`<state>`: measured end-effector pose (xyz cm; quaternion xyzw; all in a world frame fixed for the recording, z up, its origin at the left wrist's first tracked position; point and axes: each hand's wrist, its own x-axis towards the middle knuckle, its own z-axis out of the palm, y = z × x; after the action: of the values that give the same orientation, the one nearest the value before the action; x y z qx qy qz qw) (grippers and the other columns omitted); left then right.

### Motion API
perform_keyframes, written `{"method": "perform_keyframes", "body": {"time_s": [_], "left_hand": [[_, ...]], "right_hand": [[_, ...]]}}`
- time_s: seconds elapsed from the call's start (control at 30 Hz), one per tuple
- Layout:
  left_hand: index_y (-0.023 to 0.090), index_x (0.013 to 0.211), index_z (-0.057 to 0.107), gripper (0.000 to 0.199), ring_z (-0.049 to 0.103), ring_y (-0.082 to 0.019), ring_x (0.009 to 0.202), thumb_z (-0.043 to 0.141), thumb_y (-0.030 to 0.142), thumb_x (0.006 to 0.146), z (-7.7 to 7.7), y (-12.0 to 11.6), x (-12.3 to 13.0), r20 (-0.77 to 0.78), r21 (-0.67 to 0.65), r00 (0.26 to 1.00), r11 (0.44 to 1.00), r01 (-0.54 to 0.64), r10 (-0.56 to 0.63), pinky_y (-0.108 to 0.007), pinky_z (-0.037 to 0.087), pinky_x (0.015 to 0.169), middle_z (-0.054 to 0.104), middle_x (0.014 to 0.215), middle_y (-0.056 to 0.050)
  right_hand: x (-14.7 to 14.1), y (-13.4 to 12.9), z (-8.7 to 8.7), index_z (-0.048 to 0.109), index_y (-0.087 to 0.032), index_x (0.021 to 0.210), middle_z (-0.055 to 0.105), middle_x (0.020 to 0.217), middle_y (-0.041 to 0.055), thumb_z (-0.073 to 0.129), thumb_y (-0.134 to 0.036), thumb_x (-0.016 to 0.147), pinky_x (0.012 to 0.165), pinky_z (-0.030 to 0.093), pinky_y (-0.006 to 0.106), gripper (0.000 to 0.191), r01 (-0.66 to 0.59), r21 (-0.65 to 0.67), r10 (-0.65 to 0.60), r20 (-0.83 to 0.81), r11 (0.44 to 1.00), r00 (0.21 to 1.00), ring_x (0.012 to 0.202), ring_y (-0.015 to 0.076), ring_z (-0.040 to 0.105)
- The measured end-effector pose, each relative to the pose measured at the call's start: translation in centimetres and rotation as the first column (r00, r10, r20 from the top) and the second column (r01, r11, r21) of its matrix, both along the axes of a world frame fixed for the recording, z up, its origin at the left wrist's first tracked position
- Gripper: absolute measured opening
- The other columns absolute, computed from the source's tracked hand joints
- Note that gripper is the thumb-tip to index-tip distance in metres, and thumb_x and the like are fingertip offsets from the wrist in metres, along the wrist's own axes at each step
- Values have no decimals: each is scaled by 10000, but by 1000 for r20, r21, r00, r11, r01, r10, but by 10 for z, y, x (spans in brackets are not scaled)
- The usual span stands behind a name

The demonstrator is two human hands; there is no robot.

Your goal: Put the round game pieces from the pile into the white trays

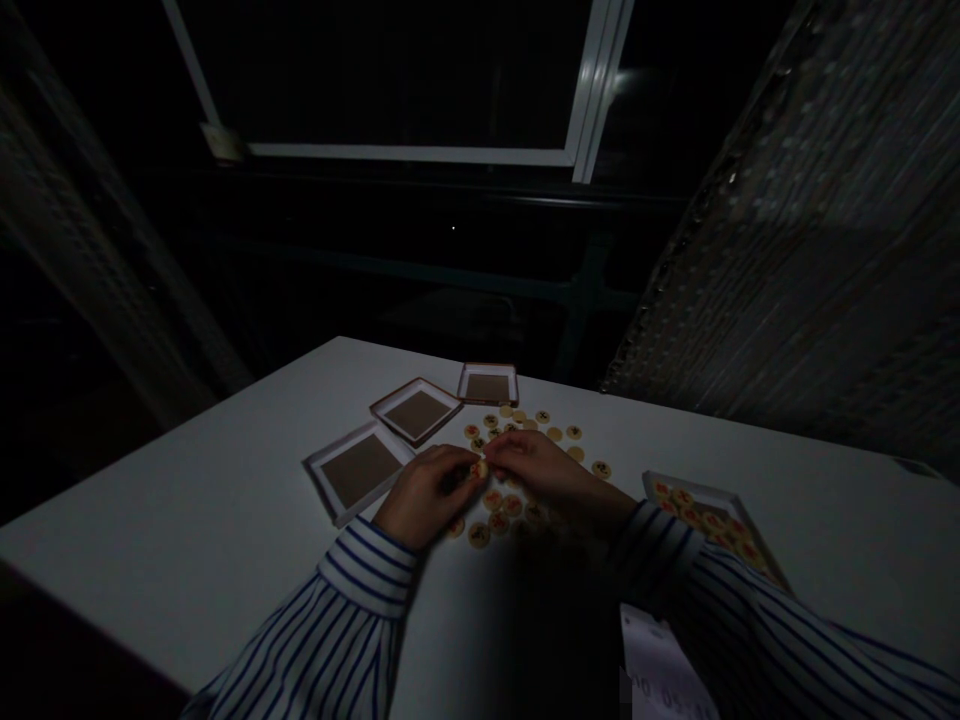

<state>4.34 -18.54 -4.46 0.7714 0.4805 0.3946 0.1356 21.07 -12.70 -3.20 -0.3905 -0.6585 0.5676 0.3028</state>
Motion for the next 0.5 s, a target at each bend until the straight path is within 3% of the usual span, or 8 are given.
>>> {"method": "perform_keyframes", "body": {"time_s": [0.13, 0.3, 0.5], "left_hand": [[191, 912, 620, 227, 563, -156, 806, 505, 324, 769, -1, 0, -1, -93, -50, 996, 999, -8, 4, -289, 440, 761, 625, 870, -50], [195, 915, 628, 249, 562, -151, 768, 488, 344, 773, -1, -1, -2, -203, -110, 978, 994, 19, -41, -274, 441, 731, 629, 847, -43], [215, 922, 635, 237, 554, -162, 843, 471, 318, 786, -4, 1, -3, -304, -115, 946, 990, 80, -112, -285, 421, 785, 636, 904, -37]], "right_hand": [[8, 0, 7, 597, -149, 757, 642, 727, 22, 537, -232, 717, 589, 408, 210, 110, 27, 14, -27, 17, 1000, 999, 598, 89, 532], [19, -1, 10, 591, -144, 720, 637, 721, 23, 535, -219, 711, 586, 415, 211, 94, 55, 21, -56, 44, 998, 997, 570, 81, 526], [35, -1, 16, 610, -141, 735, 635, 708, 16, 558, -222, 696, 590, 408, 200, 104, 102, 46, -105, 82, 994, 991, 603, 86, 533]]}}
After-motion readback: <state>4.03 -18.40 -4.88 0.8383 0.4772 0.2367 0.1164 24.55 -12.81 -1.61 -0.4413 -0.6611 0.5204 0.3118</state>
